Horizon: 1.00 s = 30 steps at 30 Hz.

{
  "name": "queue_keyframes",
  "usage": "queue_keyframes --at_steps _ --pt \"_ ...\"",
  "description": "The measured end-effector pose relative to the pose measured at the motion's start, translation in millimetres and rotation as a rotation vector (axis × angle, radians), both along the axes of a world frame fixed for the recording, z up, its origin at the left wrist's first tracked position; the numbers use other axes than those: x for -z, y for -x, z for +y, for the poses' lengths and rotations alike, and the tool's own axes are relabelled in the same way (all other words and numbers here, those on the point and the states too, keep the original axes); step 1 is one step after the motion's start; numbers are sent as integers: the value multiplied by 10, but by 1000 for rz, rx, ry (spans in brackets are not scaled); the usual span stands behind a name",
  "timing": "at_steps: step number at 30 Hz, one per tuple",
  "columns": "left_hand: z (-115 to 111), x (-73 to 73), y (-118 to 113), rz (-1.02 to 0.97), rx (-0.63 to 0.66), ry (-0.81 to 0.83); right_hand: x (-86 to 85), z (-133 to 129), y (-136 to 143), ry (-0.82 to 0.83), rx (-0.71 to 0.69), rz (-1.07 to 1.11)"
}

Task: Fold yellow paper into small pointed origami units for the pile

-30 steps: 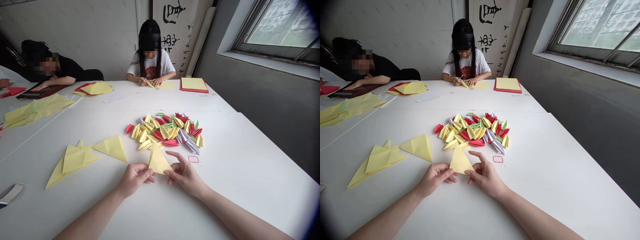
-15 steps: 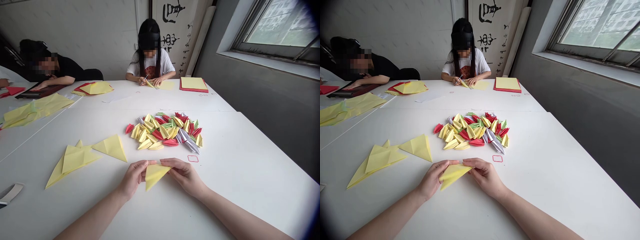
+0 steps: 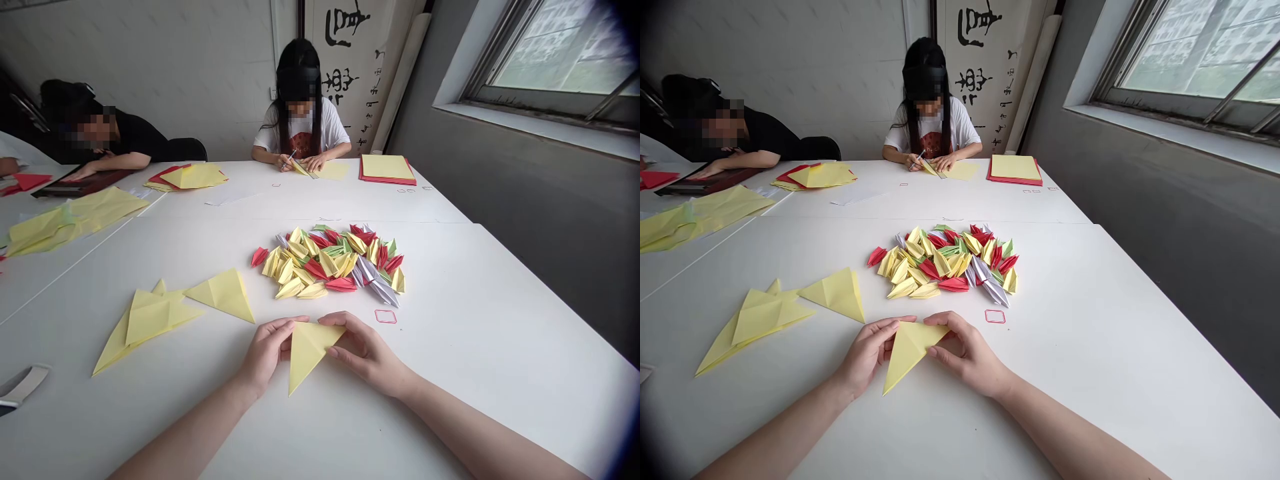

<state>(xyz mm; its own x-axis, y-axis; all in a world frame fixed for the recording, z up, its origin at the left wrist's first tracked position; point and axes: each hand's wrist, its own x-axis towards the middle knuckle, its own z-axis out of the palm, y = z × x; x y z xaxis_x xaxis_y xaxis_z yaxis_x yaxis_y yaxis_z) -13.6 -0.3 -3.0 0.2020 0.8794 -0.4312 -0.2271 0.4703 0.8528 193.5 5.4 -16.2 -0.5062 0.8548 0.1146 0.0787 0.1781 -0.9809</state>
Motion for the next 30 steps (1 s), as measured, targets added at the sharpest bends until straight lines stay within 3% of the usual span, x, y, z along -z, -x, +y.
queue_keyframes --at_steps 13,23,30 --pt "2 -13 8 9 -17 13 -71 -14 4 38 -64 46" --pt "-6 0 19 -20 23 -16 -42 -14 15 48 27 -2" --pt "-33 -22 -38 15 113 -82 -72 -12 103 37 181 -160"
